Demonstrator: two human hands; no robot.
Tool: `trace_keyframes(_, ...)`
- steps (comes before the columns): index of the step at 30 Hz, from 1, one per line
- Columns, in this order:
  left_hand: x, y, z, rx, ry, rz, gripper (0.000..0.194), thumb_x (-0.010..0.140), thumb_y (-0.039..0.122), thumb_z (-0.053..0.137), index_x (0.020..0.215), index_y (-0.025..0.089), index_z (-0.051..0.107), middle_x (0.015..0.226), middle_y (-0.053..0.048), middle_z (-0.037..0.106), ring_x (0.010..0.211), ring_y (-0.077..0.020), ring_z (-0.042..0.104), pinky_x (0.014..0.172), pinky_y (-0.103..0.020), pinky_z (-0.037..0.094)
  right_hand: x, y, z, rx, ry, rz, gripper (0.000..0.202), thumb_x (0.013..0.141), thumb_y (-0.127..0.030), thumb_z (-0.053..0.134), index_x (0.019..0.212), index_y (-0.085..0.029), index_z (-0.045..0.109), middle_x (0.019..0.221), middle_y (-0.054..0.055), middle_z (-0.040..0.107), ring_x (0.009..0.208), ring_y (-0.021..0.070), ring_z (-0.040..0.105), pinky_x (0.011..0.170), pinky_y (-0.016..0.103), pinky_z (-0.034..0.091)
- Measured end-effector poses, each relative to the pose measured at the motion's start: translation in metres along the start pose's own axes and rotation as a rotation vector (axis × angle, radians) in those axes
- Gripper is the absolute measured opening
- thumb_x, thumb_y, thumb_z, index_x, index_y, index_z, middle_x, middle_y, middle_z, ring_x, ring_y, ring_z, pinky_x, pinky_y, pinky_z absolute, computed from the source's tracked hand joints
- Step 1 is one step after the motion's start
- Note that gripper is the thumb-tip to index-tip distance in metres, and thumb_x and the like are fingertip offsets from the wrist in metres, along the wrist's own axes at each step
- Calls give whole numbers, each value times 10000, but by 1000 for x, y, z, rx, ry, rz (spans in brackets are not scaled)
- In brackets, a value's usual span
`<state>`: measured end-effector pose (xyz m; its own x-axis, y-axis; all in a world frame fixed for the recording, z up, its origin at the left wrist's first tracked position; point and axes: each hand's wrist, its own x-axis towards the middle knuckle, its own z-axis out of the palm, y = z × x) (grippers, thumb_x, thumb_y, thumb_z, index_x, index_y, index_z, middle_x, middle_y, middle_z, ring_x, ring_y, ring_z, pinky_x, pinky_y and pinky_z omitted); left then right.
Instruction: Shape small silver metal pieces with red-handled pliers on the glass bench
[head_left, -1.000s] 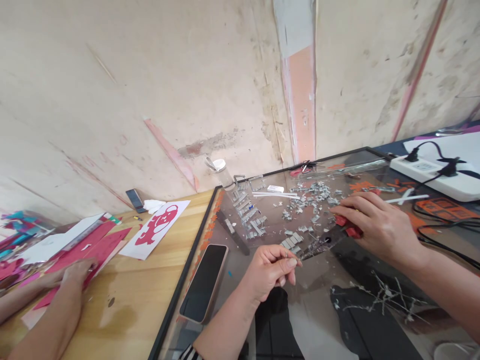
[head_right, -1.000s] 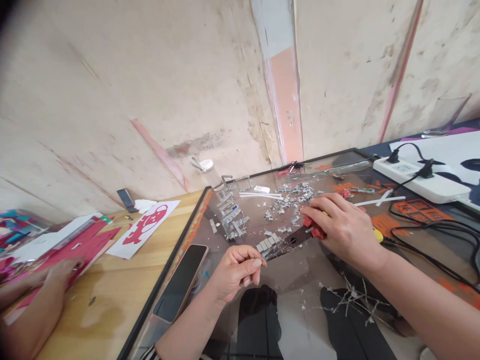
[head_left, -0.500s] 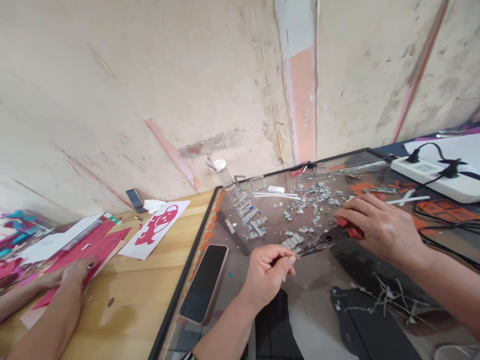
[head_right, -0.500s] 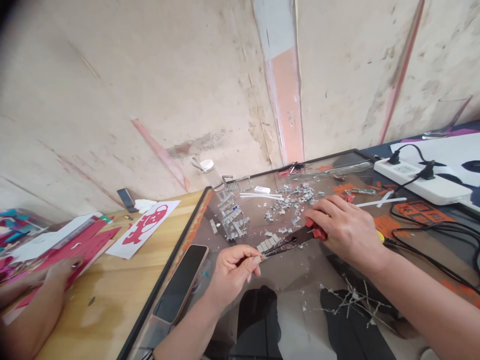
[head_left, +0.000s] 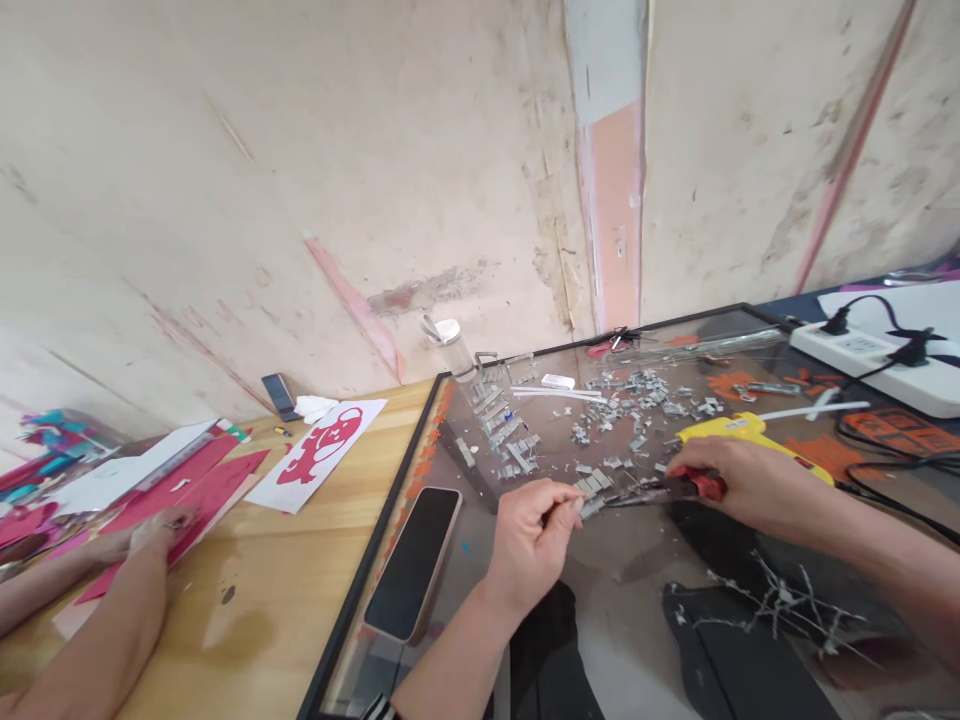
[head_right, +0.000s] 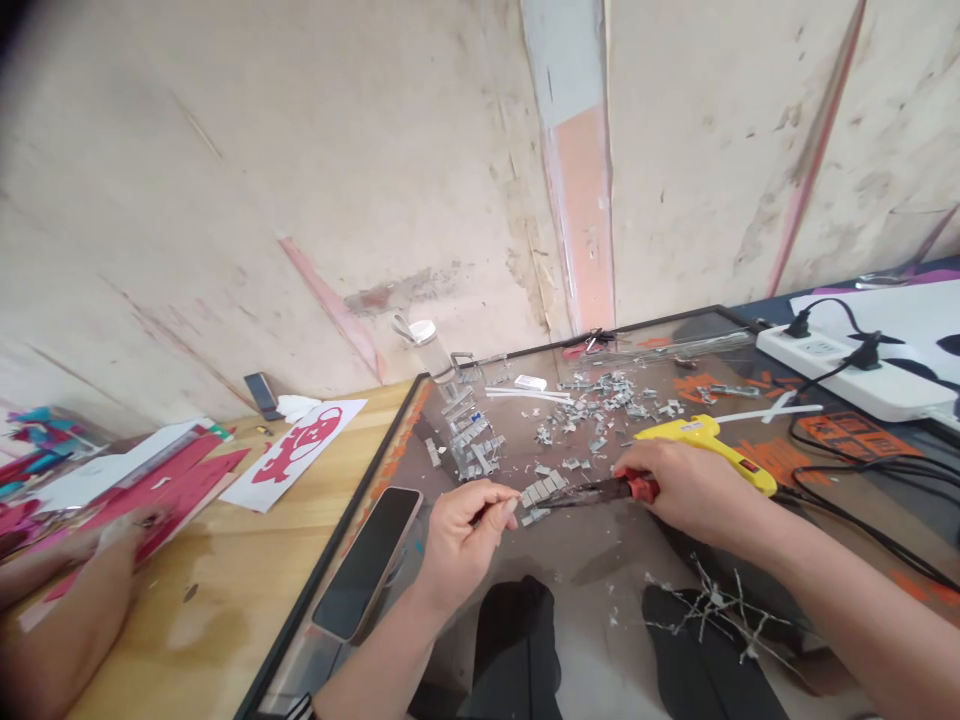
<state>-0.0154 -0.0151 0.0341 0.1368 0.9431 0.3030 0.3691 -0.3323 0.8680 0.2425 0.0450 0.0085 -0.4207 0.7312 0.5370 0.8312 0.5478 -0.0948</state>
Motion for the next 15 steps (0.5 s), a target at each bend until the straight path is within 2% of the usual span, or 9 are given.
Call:
trace_keyframes(2,3,-1,3,-197,-37,-192,227,790,351,568,734,150,656,559,-25,585,456,-89,429,472,-220,322,5,4,-6,9,-34,4,325,694,-66,478,854,-287,655,876,-14,683,778,165,615,571,242,446)
trace_keyframes(5,5,-7,6,-481,-110,-400,233,730,358,639,733,125,633,484,3,562,372,-41,327,399,-189,191,11,9,-14,-63,93,30,337,706,-73,493,944,-259,642,962,14,663,875,191,583,603,259,465)
trace_keyframes(9,6,-12,7,-701,-198,-515,226,665,322,698,703,108,634,445,0,566,337,-20,311,385,-180,139,11,9,-18,-178,261,-72,337,694,-60,523,970,-215,640,976,42,653,905,199,562,667,272,470)
trace_keyframes(15,5,-12,8,-865,-274,-611,213,622,284,732,669,100,636,412,-2,549,305,-4,280,356,-169,97,9,5,-22,-257,334,-148,372,698,-62,533,1031,-206,617,981,61,648,931,214,564,753,302,466)
